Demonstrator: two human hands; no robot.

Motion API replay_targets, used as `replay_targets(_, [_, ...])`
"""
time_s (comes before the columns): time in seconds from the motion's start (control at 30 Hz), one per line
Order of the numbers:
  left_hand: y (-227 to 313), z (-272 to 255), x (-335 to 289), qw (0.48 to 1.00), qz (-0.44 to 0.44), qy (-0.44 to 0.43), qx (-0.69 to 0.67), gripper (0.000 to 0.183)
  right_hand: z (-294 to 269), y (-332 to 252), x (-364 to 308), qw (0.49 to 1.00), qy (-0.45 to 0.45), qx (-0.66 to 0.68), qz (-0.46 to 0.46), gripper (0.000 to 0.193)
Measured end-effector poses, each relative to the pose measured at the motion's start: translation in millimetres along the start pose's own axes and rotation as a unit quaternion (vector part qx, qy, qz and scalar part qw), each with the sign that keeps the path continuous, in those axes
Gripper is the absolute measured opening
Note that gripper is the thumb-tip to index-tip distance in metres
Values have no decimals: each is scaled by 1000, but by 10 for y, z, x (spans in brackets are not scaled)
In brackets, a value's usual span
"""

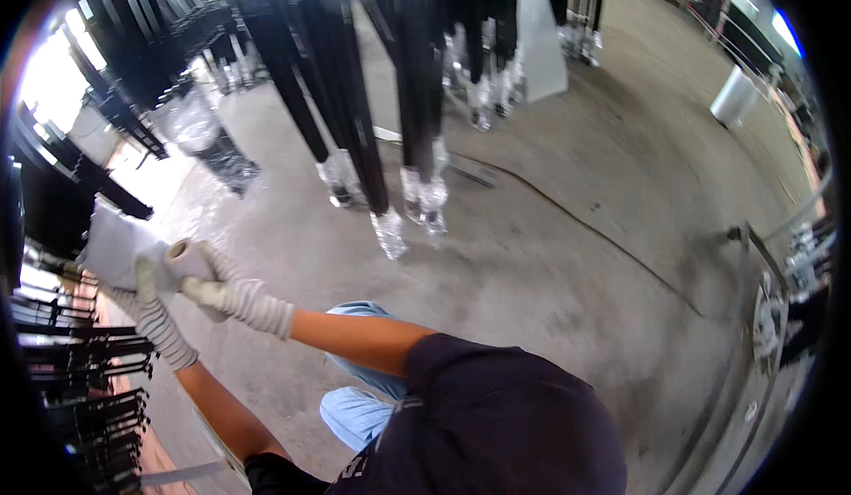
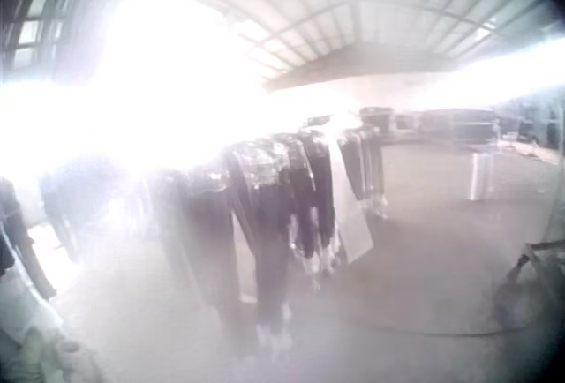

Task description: The person wraps the ends of black curved metal rods with protective foam and plastic film, then gathers several rods together and continues wrapping them as a bundle.

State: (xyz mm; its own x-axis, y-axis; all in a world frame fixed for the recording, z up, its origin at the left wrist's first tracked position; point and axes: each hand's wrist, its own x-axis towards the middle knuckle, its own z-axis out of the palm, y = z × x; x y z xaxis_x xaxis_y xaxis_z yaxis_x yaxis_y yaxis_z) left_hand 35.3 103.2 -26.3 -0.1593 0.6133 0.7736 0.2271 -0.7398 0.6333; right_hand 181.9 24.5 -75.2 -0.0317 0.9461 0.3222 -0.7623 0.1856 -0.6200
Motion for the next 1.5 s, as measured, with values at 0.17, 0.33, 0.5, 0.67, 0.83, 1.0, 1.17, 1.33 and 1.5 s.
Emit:
replay_targets(0.17, [111, 378, -101, 1000, 14, 4, -18, 97, -561, 264, 444, 983, -68, 172, 0, 38])
replay_targets(0.33, [182, 288, -87, 995, -7, -51, -82, 96, -230, -272, 562, 995, -95, 7, -38, 59])
replay_targets(0.5, [-226, -114, 175, 984, -58, -40, -167, 74, -120, -357, 745, 986, -165, 20, 10, 63])
replay_targets(0.67, [-127, -329, 283, 977, -97, -176, -73, 68, -236, -340, 999, 983, -141, 110, 30, 60])
replay_targets(0.83, [-35, -460, 490, 963, -53, -242, 103, 77, -415, -50, 1202, 978, -100, 164, 80, 56])
replay_targets(1.0, [121, -619, 631, 930, -51, -285, 227, 88, -360, -75, 992, 996, 43, 17, -70, 53])
replay_targets(1.17, [745, -412, 853, 809, 142, -333, 462, 84, -601, 31, 703, 991, -62, -57, -101, 59])
replay_targets(1.33, [229, -608, 784, 893, -142, -403, 140, 97, -682, 315, 715, 978, -174, 10, 113, 71])
replay_targets(1.5, [-151, -682, 462, 909, -212, -352, -74, 83, -418, -41, 430, 982, -54, -120, -137, 55])
